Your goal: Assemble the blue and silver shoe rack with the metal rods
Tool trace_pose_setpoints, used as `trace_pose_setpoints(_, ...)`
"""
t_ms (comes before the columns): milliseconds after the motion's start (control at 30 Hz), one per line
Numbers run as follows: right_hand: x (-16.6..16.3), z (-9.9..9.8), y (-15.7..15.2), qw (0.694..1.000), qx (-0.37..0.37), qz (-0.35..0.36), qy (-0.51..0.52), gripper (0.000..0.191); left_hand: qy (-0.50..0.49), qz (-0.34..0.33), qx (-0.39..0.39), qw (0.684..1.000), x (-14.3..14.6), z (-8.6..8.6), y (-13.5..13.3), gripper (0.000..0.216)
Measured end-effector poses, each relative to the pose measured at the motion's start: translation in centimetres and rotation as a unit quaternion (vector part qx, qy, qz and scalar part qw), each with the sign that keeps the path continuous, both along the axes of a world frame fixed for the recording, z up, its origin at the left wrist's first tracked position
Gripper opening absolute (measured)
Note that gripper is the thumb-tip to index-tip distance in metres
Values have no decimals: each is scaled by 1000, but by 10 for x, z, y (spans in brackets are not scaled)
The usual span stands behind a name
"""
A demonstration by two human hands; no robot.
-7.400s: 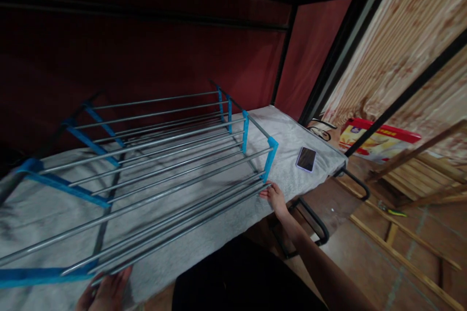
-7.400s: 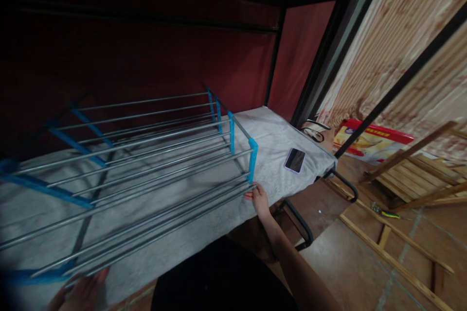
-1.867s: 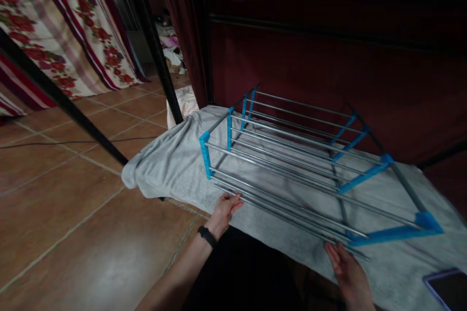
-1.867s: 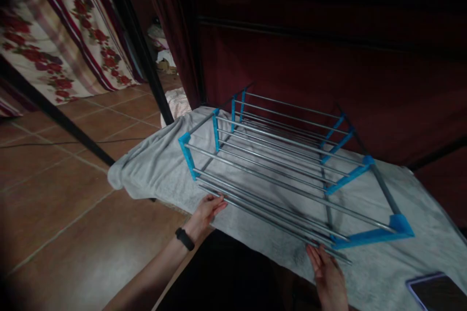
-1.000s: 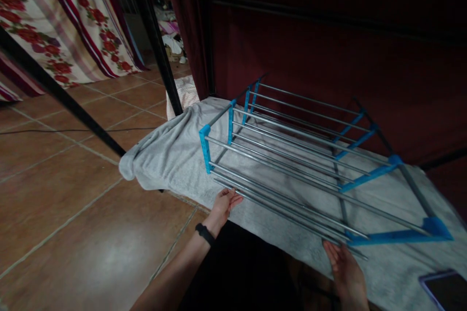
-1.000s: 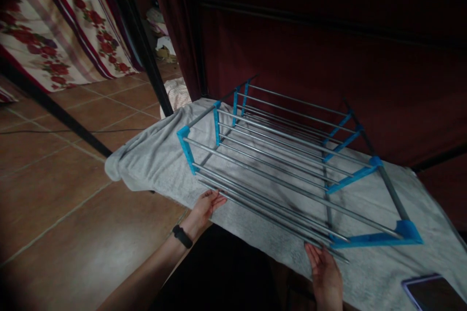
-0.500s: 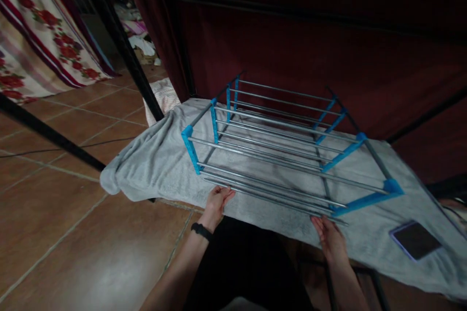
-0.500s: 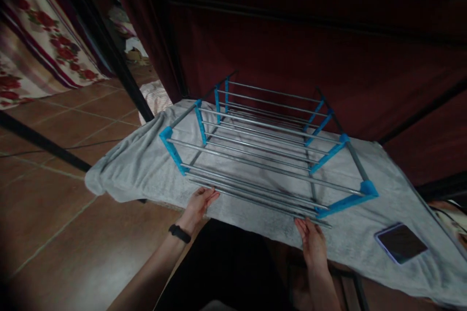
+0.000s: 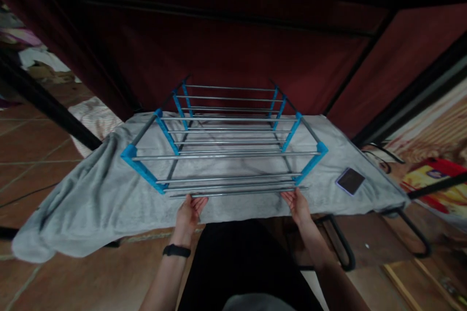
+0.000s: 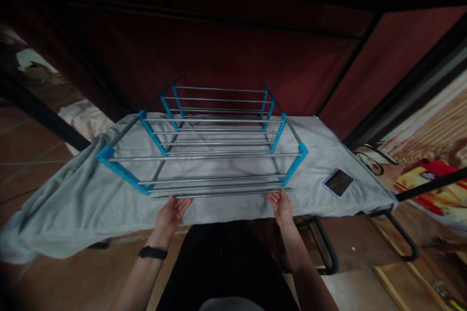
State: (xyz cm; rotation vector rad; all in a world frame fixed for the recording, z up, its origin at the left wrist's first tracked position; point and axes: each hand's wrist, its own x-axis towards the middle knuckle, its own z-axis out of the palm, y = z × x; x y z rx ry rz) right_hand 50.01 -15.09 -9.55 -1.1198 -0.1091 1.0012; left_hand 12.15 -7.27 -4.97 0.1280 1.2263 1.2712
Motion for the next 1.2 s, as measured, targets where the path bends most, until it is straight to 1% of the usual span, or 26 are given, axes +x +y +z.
trace_pose_setpoints(133,-1,3,0,1000,13,-7,16,38,-25,-5,-3,1000,-5,-1,2,42)
trace_pose_setpoints(200,-2,6,-2,1000,18,-7,21,39,-29,-10,0,1000,-7,-1,3,49)
trace_pose_setpoints(267,-3,8,-3,999,23,-2,26,36,-23,-13,2,1000,-8,-1,4,52)
trace_pose_setpoints(333,-4,10,-4,999,29,5,31,32,-12,-20,0,1000,-7,0,4,46)
trace_pose_setpoints(400,-4,11,-4,999,34,13,34,28,-2,-30,-8,1000,-6,2,4,33)
trace_pose_setpoints(467,-4,12,-4,998,40,20,36,28,7,-37,-7,999,-5,4,4,23)
trace_pose_setpoints(567,-3,11,-4,998,47,26,38,32,10,-43,8,999,-3,7,3,20)
trace_pose_setpoints(667,-3,10,-4,997,50,24,43,29,13,-38,0,999,-2,8,2,20)
trace_pose_setpoints(767,-2,9,-4,997,50,20,55,25,12,-25,-14,1000,-3,6,3,28)
trace_pose_setpoints(900,1,8,-4,996,44,16,70,33,1,-18,-5,1000,-6,5,5,47)
trace_pose_setpoints(967,4,8,-5,996,36,15,74,36,-9,-16,-6,1000,-5,8,4,50)
trace_pose_setpoints(1033,6,11,-6,997,21,18,77,36,-3,-25,-1,1000,-3,12,1,42)
trace_pose_setpoints(1100,8,13,-8,997,2,28,77,35,24,-35,11,999,0,16,-4,26)
trace_pose_setpoints(1167,10,16,-11,996,-20,47,76,31,46,-19,27,998,4,18,-10,14)
trace_pose_setpoints(1200,11,16,-13,995,-32,58,75,29,52,-7,38,998,6,19,-14,13)
